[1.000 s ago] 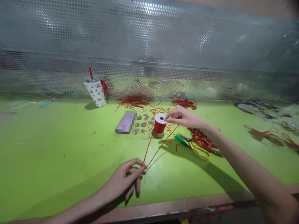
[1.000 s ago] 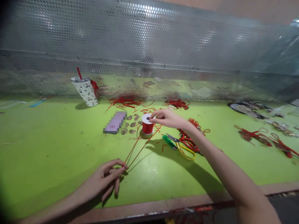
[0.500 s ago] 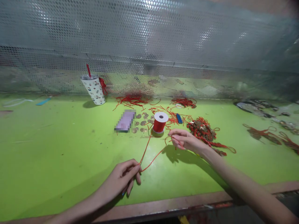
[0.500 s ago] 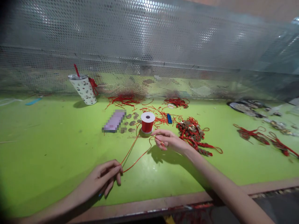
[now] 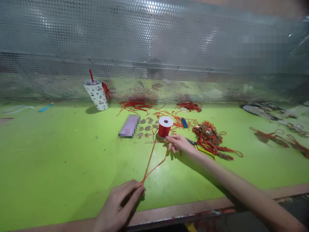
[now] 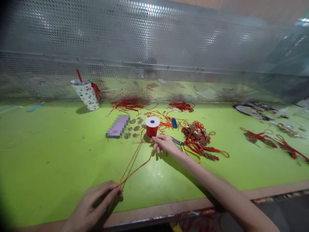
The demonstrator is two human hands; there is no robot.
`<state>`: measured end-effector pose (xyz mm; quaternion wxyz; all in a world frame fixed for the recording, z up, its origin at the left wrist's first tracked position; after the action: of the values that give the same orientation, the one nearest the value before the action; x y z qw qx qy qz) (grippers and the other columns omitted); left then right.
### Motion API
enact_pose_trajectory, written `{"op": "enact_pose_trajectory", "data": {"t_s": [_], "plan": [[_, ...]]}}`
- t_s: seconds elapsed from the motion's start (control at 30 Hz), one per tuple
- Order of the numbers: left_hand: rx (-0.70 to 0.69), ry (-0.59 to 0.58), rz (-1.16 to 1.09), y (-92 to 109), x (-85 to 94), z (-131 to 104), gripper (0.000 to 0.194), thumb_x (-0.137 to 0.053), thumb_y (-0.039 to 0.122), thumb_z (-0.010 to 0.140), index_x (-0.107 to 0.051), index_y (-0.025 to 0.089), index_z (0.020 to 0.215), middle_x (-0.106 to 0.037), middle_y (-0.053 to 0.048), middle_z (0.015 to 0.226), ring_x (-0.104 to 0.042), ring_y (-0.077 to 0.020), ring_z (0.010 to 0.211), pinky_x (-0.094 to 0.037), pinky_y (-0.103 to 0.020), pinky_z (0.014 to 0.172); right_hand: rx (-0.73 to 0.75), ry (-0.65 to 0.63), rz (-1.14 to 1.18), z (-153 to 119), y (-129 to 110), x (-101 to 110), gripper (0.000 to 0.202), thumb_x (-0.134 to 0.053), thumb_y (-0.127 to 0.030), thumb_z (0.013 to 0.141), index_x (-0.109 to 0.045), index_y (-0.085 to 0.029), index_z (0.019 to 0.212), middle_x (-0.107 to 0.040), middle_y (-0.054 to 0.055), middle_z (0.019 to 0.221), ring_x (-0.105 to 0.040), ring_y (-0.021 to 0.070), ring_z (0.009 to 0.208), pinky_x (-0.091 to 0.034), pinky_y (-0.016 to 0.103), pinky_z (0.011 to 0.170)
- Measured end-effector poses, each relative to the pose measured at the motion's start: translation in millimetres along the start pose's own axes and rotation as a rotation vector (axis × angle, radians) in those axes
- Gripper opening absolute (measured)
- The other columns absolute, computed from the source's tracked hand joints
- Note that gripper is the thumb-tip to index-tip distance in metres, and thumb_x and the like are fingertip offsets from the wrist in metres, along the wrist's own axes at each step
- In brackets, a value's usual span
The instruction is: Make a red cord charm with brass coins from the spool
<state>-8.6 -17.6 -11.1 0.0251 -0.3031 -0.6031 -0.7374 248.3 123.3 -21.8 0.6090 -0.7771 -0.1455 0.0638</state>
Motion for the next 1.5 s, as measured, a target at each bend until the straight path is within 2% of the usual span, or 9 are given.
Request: {"op": "enact_pose_trajectory", "data": {"t_s": [0.13,0.27,0.47,0.63,0.8,0.93,1.2,1.33,1.5], "plan": [[-0.16,0.05,0.142,6,-3.6,-4,0.016,-0.052,0.024,0.099,-0.067,0.021,0.093,-0.071,-0.003,0.082,-0.066,-0.0152,0.073,-0.05,-0.023,0.068,0.176,0.079,-0.267,-2,-18,-16,0.033,-0.059,-0.043,0.093,-0.073,-0.013,0.091,-0.071,0.005,0.072,-0.054,0.0107,0.052,-0.038,0.023,0.049],[-0.171,0.06,0.199,10,-9.8,-6,0.016,-0.051,0.022,0.099,-0.065,0.022,0.092,-0.069,-0.002,0.078,-0.064,-0.0143,0.069,-0.048,-0.023,0.064,0.419,0.131,-0.604,-1,-34,-33,0.03,-0.052,-0.036,0.098,-0.073,-0.015,0.094,-0.074,0.008,0.09,-0.06,0.0165,0.073,-0.044,0.028,0.069],[-0.14,0.023,0.194,11,-12.6,-13,0.023,-0.051,0.025,0.097,-0.063,0.021,0.077,-0.065,-0.002,0.067,-0.059,-0.015,0.06,-0.046,-0.024,0.057,0.45,0.264,-0.804,5,-24,-22,0.029,-0.05,-0.031,0.097,-0.075,-0.016,0.098,-0.076,0.011,0.091,-0.063,0.0188,0.071,-0.043,0.029,0.07],[-0.117,0.089,0.133,5,-8.9,-21,0.021,-0.054,0.028,0.094,-0.067,0.023,0.078,-0.066,-0.003,0.066,-0.059,-0.0167,0.058,-0.047,-0.025,0.056,0.366,0.354,-0.693,0,-12,-3,0.032,-0.051,-0.03,0.093,-0.07,-0.014,0.073,-0.067,0.005,0.065,-0.051,0.0141,0.055,-0.035,0.026,0.056],[-0.109,0.053,0.09,9,-16.9,-21,0.017,-0.058,0.03,0.094,-0.07,0.026,0.105,-0.072,-0.002,0.071,-0.062,-0.0176,0.056,-0.051,-0.026,0.056,0.021,0.091,-0.257,6,-4,-12,0.026,-0.06,-0.03,0.089,-0.069,-0.012,0.073,-0.067,0.003,0.059,-0.041,0.0073,0.041,-0.03,0.02,0.041],[-0.268,-0.025,0.194,23,-20.9,-19,0.017,-0.052,0.023,0.097,-0.069,0.024,0.098,-0.074,-0.004,0.076,-0.068,-0.0189,0.066,-0.054,-0.027,0.063,-0.106,-0.021,-0.056,16,-5,-22,0.022,-0.061,-0.024,0.09,-0.07,-0.01,0.076,-0.069,0.004,0.059,-0.031,0.0031,0.032,-0.021,0.018,0.032],[-0.515,-0.189,0.434,38,-14.3,-26,0.014,-0.05,0.016,0.097,-0.064,0.017,0.098,-0.069,-0.01,0.09,-0.066,-0.0192,0.076,-0.055,-0.027,0.064,-0.169,0.051,0.057,26,-4,-22,0.017,-0.058,-0.014,0.091,-0.066,-0.011,0.076,-0.072,0.005,0.06,-0.03,0.0019,0.032,-0.02,0.015,0.029],[-0.612,-0.152,0.587,37,-10.2,-26,0.023,-0.045,0.008,0.096,-0.064,0.016,0.107,-0.068,-0.014,0.11,-0.065,-0.0223,0.092,-0.057,-0.032,0.075,-0.202,0.079,0.084,29,-8,-19,0.016,-0.062,-0.013,0.09,-0.064,-0.012,0.074,-0.07,0.004,0.057,-0.035,0.0024,0.033,-0.023,0.013,0.029],[-0.833,-0.101,0.805,38,-15.3,-31,0.031,-0.039,0.008,0.098,-0.064,0.012,0.117,-0.073,-0.012,0.1,-0.065,-0.023,0.09,-0.053,-0.034,0.079,-0.26,0.089,0.101,31,-8,-22,0.016,-0.062,-0.012,0.091,-0.062,-0.013,0.076,-0.07,0.005,0.056,-0.038,0.0035,0.033,-0.025,0.013,0.028]]}}
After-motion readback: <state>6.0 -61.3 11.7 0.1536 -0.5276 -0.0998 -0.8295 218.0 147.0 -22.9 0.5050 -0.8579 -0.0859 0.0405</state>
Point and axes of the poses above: each hand's wrist, its own z-axis towards the middle knuckle, its own x-axis out of the back of the hand, y = z × x, the point moved 4 cm from there along z, towards the middle knuckle
